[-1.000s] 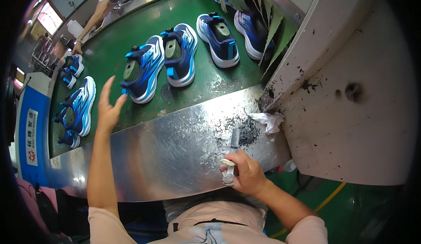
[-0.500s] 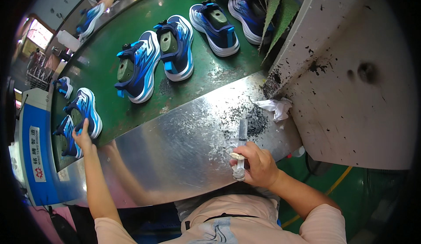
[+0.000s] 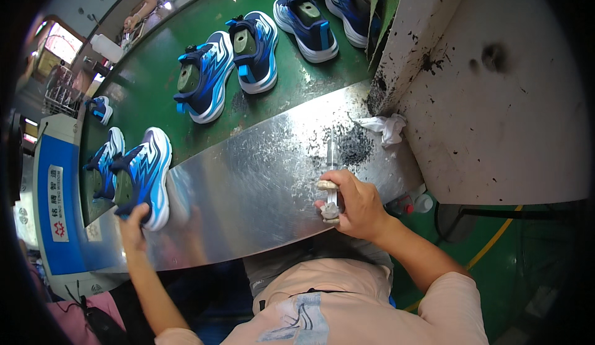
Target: The person applies a clear liquid from a syringe into the seams and gaps between the upper and sole of various sneakers, working on shoes individually and moving them to a conveyor belt.
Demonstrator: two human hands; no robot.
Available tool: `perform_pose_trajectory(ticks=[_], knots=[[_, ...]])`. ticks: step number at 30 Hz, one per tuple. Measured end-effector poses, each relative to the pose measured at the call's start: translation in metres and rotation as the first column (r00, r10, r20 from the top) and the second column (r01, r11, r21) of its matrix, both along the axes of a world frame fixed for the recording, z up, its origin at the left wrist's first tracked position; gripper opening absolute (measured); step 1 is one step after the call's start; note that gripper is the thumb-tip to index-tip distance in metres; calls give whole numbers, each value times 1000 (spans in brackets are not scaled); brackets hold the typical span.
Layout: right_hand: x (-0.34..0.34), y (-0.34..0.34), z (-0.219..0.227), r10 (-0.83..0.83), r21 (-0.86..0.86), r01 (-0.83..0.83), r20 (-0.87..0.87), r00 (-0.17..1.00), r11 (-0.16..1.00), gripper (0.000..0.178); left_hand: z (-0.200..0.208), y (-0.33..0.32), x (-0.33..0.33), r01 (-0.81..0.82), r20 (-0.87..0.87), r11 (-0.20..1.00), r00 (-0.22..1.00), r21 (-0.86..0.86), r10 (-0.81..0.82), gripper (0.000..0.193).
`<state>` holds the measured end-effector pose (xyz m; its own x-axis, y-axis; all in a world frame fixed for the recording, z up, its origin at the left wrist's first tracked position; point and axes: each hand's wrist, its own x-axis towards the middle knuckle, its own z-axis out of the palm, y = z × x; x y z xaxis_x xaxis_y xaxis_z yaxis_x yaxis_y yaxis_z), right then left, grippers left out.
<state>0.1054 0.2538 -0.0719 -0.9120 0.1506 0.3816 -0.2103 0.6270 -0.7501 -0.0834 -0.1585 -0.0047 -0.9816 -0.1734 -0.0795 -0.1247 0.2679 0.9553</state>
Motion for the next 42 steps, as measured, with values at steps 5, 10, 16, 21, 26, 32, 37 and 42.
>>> perform_pose_trajectory(ticks=[5,10,16,21,26,32,37,42], knots=[[21,-17,16,6,-235,54,247,969,971,50,-35,72,126,-37,-103,999,994,-31,34,72],[59,-14,43,254,-507,-51,340,906,860,71,61,63,106,706,-158,484,478,-517,-864,63],[41,3,58,387,-919,15,180,904,393,100,77,91,-2,526,-42,429,596,-734,-802,103],[36,12,55,337,-959,133,215,916,250,94,54,120,8,471,-151,471,570,-746,-808,56],[40,17,54,313,-931,42,164,936,362,81,47,102,84,377,-237,383,377,-844,-895,47],[45,1,34,301,-713,62,371,879,698,89,53,108,102,234,-211,355,478,-905,-852,45],[36,-8,41,259,-647,43,364,895,761,93,55,113,98,207,-225,380,527,-902,-820,50],[36,-11,34,283,-631,28,387,877,775,91,48,108,91,296,-283,462,489,-836,-825,44]])
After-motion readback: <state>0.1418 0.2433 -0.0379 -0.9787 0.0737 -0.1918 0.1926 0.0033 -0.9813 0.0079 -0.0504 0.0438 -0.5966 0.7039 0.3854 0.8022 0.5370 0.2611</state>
